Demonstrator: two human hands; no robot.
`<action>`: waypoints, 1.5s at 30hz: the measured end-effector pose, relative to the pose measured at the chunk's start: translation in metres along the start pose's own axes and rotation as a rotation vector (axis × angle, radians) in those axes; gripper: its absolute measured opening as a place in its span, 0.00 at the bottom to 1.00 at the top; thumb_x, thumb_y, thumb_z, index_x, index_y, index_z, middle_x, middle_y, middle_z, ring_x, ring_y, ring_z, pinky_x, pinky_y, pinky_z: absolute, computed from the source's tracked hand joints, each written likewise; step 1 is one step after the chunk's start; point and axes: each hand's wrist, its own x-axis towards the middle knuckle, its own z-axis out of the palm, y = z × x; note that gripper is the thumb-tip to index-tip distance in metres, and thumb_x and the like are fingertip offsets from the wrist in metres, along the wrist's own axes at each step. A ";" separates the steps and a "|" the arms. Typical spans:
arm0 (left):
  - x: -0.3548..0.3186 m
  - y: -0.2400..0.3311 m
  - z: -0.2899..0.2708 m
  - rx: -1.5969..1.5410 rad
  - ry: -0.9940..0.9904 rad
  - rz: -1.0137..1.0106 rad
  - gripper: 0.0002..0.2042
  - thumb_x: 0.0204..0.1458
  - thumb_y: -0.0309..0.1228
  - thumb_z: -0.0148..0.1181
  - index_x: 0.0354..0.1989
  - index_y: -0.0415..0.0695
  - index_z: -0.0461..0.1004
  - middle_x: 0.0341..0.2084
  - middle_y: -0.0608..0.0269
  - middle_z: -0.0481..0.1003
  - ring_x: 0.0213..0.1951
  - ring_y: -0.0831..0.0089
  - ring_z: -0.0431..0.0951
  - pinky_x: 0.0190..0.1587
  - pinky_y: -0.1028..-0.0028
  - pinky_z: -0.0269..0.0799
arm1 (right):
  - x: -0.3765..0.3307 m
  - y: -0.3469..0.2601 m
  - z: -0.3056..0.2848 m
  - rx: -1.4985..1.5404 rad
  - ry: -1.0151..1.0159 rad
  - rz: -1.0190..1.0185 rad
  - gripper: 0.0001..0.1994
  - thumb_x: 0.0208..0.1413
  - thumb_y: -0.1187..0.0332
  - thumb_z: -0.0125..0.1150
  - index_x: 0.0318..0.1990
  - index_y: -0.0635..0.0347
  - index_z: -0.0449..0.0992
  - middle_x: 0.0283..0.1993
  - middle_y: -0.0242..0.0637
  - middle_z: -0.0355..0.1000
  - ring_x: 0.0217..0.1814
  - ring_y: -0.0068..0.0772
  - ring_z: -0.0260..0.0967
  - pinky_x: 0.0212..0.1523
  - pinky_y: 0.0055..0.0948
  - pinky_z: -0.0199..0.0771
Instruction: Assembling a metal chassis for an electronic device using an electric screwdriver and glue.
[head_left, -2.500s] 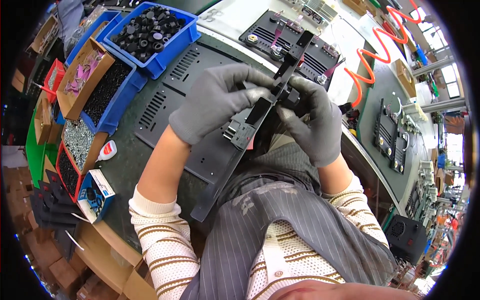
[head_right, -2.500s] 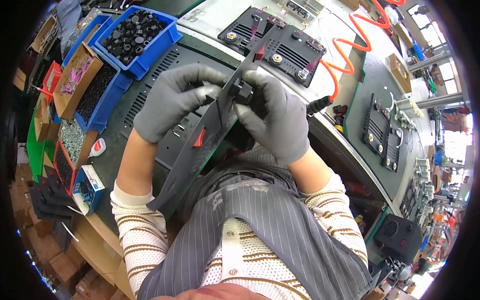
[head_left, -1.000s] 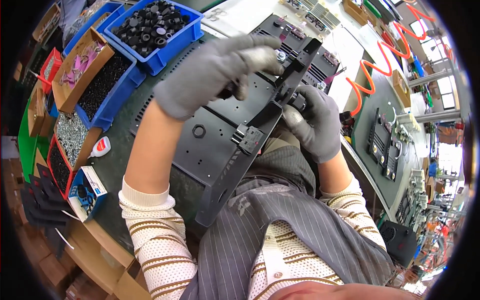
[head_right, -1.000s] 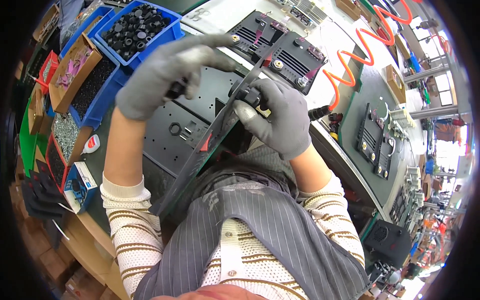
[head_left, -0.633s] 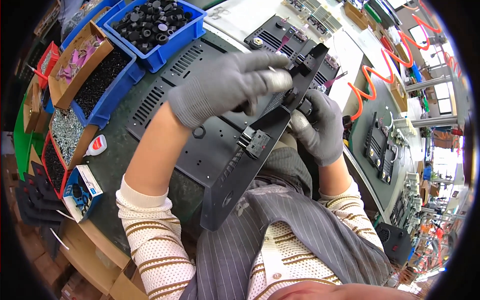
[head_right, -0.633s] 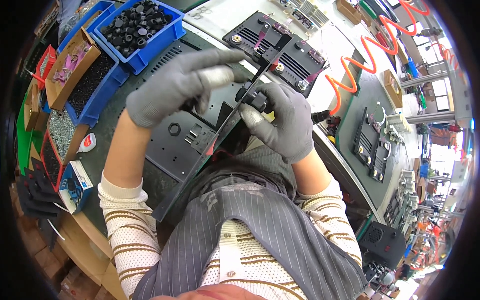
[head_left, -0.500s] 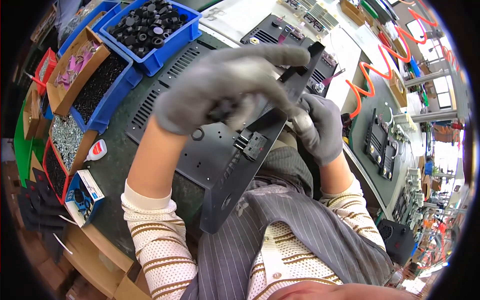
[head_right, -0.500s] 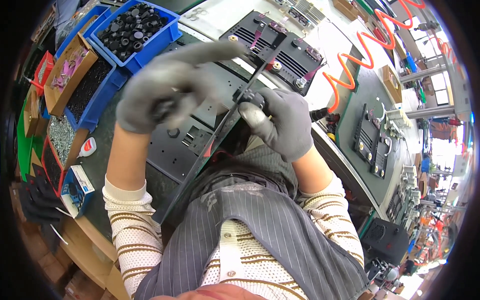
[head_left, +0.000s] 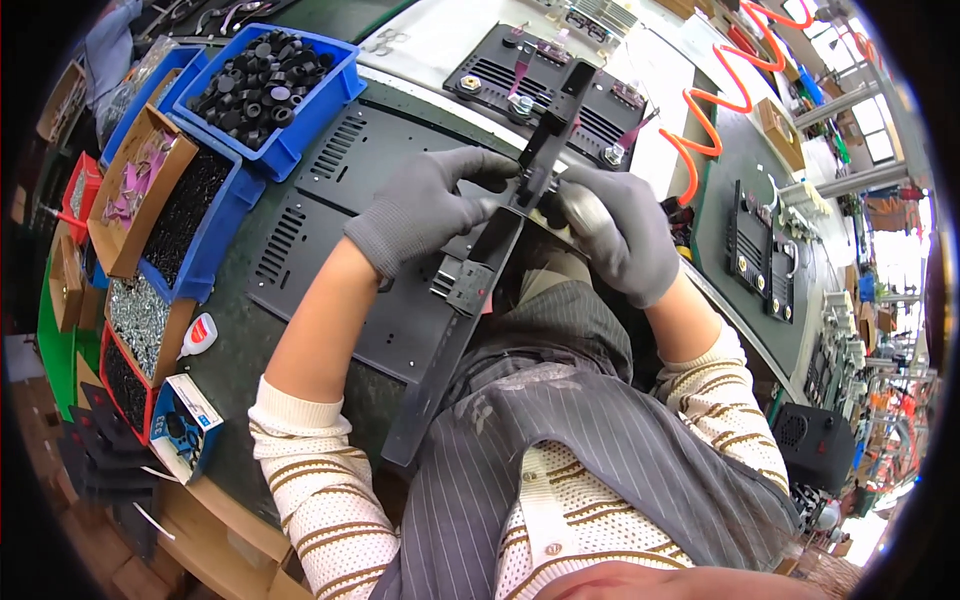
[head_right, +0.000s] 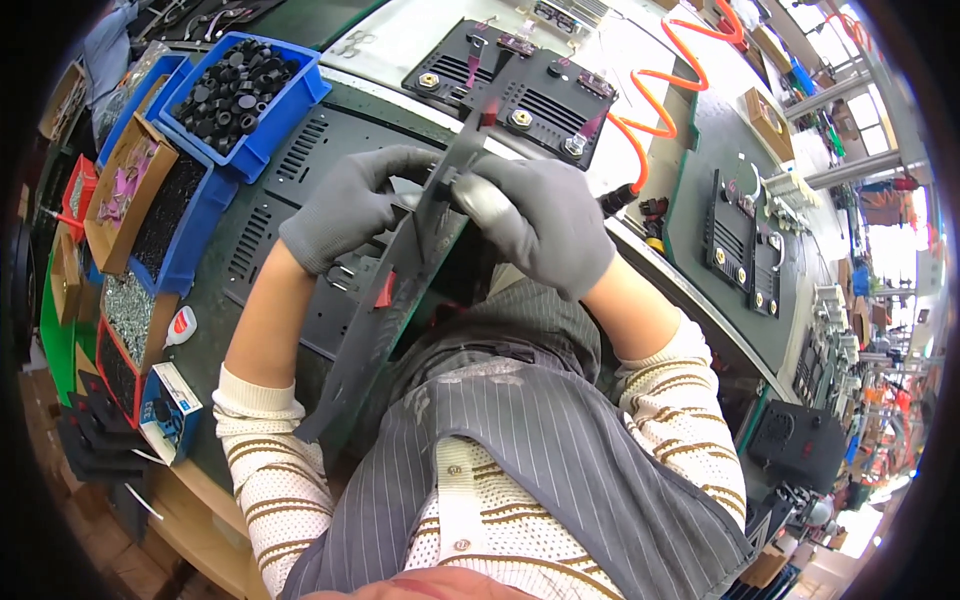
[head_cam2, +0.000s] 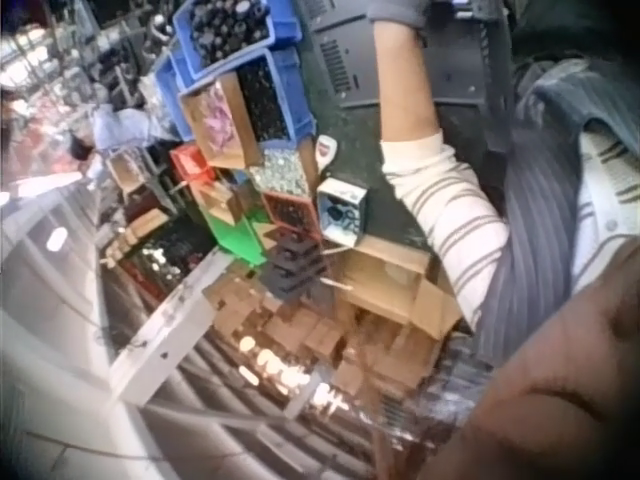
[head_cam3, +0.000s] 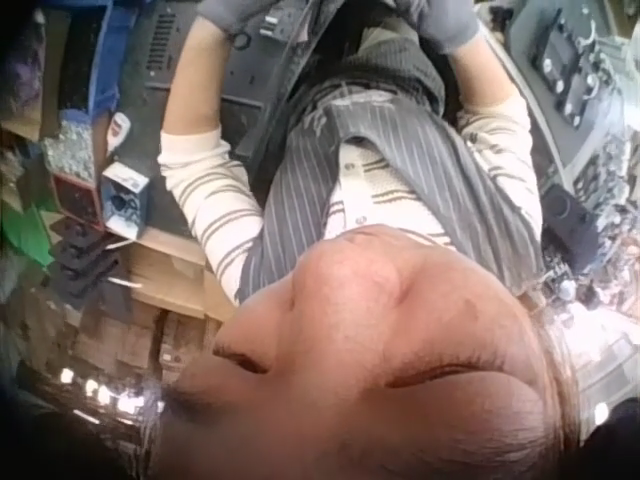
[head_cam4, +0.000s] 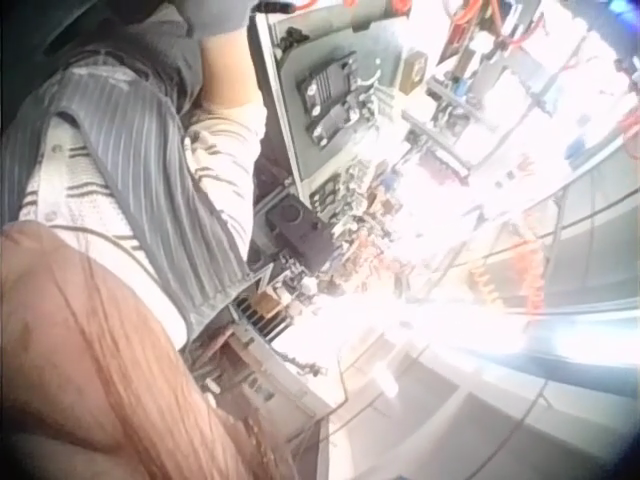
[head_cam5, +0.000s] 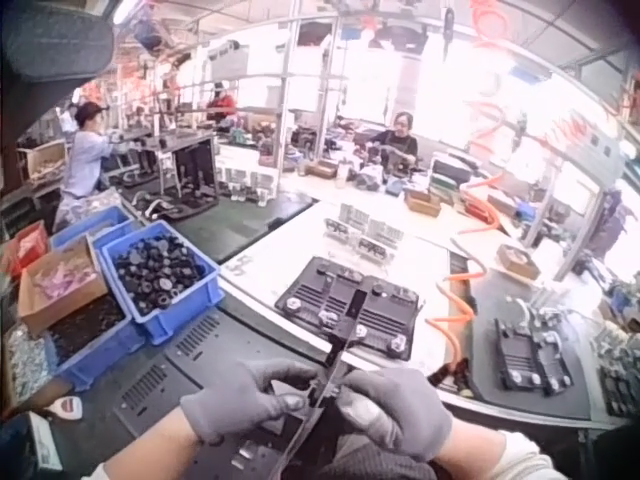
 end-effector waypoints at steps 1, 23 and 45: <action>-0.002 0.001 -0.003 0.002 0.006 0.000 0.18 0.49 0.31 0.62 0.49 0.41 0.75 0.34 0.69 0.77 0.22 0.86 0.70 0.25 0.84 0.66 | 0.001 0.001 -0.001 -0.137 0.050 -0.104 0.18 0.51 0.56 0.60 0.42 0.62 0.73 0.33 0.45 0.73 0.34 0.46 0.73 0.33 0.37 0.71; -0.017 0.013 -0.009 -0.273 -0.028 0.076 0.18 0.56 0.37 0.60 0.50 0.40 0.75 0.31 0.68 0.76 0.31 0.85 0.73 0.33 0.82 0.69 | 0.024 -0.019 0.005 -0.481 -0.017 -0.155 0.14 0.46 0.59 0.59 0.33 0.61 0.75 0.28 0.39 0.74 0.29 0.41 0.74 0.30 0.34 0.72; -0.043 0.097 0.009 -0.587 0.313 0.356 0.53 0.24 0.28 0.58 0.70 0.48 0.46 0.64 0.50 0.56 0.63 0.60 0.61 0.66 0.62 0.54 | 0.041 -0.054 -0.007 0.242 -0.046 -0.495 0.22 0.47 0.61 0.61 0.50 0.54 0.67 0.32 0.42 0.74 0.36 0.47 0.74 0.37 0.40 0.72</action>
